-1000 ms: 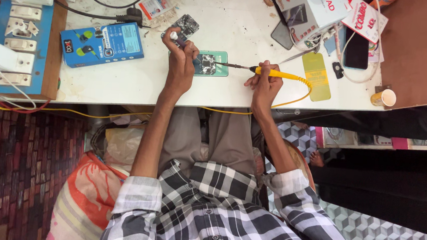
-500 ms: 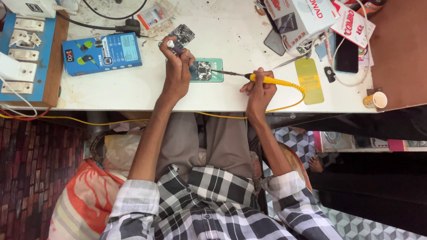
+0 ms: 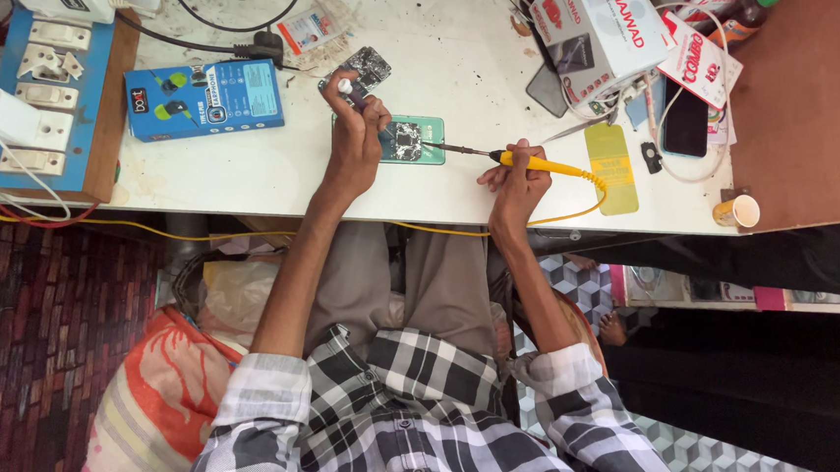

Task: The person uses a soldering iron and solder wire to apply solder to joints on a small circuit board. They hold the board steady with one hand while applying heat and solder with the other, working on multiple points across the board.

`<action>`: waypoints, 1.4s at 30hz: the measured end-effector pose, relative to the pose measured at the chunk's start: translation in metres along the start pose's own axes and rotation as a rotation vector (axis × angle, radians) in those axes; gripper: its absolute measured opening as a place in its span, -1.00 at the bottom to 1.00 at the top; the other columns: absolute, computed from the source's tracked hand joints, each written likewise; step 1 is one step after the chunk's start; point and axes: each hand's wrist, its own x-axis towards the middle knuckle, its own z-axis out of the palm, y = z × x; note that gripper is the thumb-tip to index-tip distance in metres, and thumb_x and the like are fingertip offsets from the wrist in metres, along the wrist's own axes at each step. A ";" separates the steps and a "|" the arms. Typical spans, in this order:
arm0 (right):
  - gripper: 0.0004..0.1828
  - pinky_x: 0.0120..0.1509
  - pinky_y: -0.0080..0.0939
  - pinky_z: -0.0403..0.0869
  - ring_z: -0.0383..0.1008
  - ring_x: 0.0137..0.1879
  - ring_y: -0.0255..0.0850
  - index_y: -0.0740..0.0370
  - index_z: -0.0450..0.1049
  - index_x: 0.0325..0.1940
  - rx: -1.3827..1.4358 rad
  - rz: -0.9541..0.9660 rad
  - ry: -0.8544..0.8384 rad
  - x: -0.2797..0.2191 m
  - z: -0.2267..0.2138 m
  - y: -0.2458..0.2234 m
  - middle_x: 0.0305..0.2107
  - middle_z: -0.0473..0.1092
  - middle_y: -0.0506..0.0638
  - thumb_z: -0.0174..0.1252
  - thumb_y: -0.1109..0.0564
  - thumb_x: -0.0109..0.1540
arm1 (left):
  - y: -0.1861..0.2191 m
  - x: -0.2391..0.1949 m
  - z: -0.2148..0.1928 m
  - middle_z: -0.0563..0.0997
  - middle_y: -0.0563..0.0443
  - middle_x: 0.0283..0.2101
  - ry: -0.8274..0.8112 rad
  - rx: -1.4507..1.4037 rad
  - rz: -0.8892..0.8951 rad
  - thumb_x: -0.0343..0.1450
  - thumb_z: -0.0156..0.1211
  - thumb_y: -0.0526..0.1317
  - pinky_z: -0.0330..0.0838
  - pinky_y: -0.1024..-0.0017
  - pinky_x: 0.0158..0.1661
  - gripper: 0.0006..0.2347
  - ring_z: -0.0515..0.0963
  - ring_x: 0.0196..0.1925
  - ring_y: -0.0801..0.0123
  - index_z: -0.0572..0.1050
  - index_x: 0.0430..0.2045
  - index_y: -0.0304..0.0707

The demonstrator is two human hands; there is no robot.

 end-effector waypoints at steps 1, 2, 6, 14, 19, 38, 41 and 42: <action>-0.65 -0.53 -0.33 0.26 0.31 -0.65 -0.25 0.34 0.34 -0.24 0.000 -0.007 0.002 0.001 0.001 0.000 -0.71 0.14 -0.07 0.06 -0.01 0.45 | 0.000 0.001 -0.001 0.30 0.02 -0.40 0.000 -0.009 0.000 0.69 -0.24 -0.27 0.35 0.36 -0.17 -0.72 0.35 -0.32 0.40 -0.08 0.26 -0.21; -0.65 -0.52 -0.33 0.27 0.31 -0.65 -0.25 0.33 0.34 -0.24 0.005 -0.006 -0.007 0.002 0.002 0.000 -0.71 0.15 -0.07 0.06 -0.02 0.45 | 0.000 0.002 -0.001 0.30 0.02 -0.40 0.001 -0.018 0.000 0.69 -0.23 -0.28 0.35 0.36 -0.17 -0.72 0.34 -0.32 0.39 -0.07 0.26 -0.21; -0.65 -0.52 -0.33 0.27 0.32 -0.64 -0.25 0.33 0.33 -0.23 -0.006 0.007 -0.017 0.003 0.004 -0.003 -0.71 0.17 -0.07 0.04 -0.02 0.45 | 0.001 0.005 0.000 0.31 0.02 -0.37 0.011 -0.025 -0.008 0.69 -0.23 -0.28 0.36 0.37 -0.17 -0.72 0.36 -0.33 0.39 -0.07 0.25 -0.22; -0.67 -0.50 -0.34 0.29 0.22 -0.62 -0.34 0.31 0.33 -0.24 -0.092 -0.031 0.005 -0.004 0.013 -0.008 -0.68 0.17 -0.09 0.01 0.01 0.47 | 0.001 0.007 -0.002 0.37 0.01 -0.43 0.005 0.028 -0.018 0.66 -0.22 -0.31 0.35 0.37 -0.16 -0.71 0.36 -0.35 0.40 -0.06 0.24 -0.24; -0.72 -0.45 -0.34 0.32 0.22 -0.55 -0.38 0.30 0.33 -0.28 -0.224 -0.157 0.006 -0.025 0.023 -0.026 -0.58 0.27 -0.09 0.06 0.09 0.46 | 0.001 0.004 -0.002 0.35 -0.03 -0.43 -0.022 0.000 -0.019 0.65 -0.22 -0.32 0.34 0.35 -0.17 -0.73 0.33 -0.35 0.37 -0.04 0.21 -0.26; -0.66 -0.46 0.09 0.27 0.38 -0.59 0.07 0.22 0.34 -0.46 -1.065 -0.459 -0.140 -0.028 0.122 -0.108 -0.74 0.33 0.03 0.19 0.02 0.31 | 0.174 -0.048 0.011 0.34 0.19 -0.40 -0.152 -0.697 -0.126 0.62 -0.06 -0.15 0.11 0.59 -0.39 -0.84 0.22 -0.42 0.63 0.39 -0.11 -0.25; -0.67 -0.45 0.09 0.30 0.38 -0.61 0.07 0.19 0.36 -0.46 -1.038 -0.443 -0.137 -0.021 0.121 -0.107 -0.75 0.33 0.02 0.17 -0.01 0.31 | 0.249 -0.066 0.003 0.34 0.18 -0.41 -0.403 -0.976 -0.164 0.62 -0.06 -0.13 0.11 0.59 -0.39 -0.82 0.22 -0.43 0.63 0.39 -0.10 -0.25; -0.67 -0.45 0.10 0.30 0.39 -0.61 0.08 0.19 0.37 -0.46 -1.064 -0.459 -0.127 -0.017 0.122 -0.106 -0.76 0.33 0.03 0.18 -0.02 0.30 | 0.264 -0.066 0.000 0.34 0.18 -0.41 -0.452 -1.038 -0.182 0.62 -0.06 -0.13 0.11 0.59 -0.39 -0.82 0.22 -0.43 0.63 0.38 -0.10 -0.25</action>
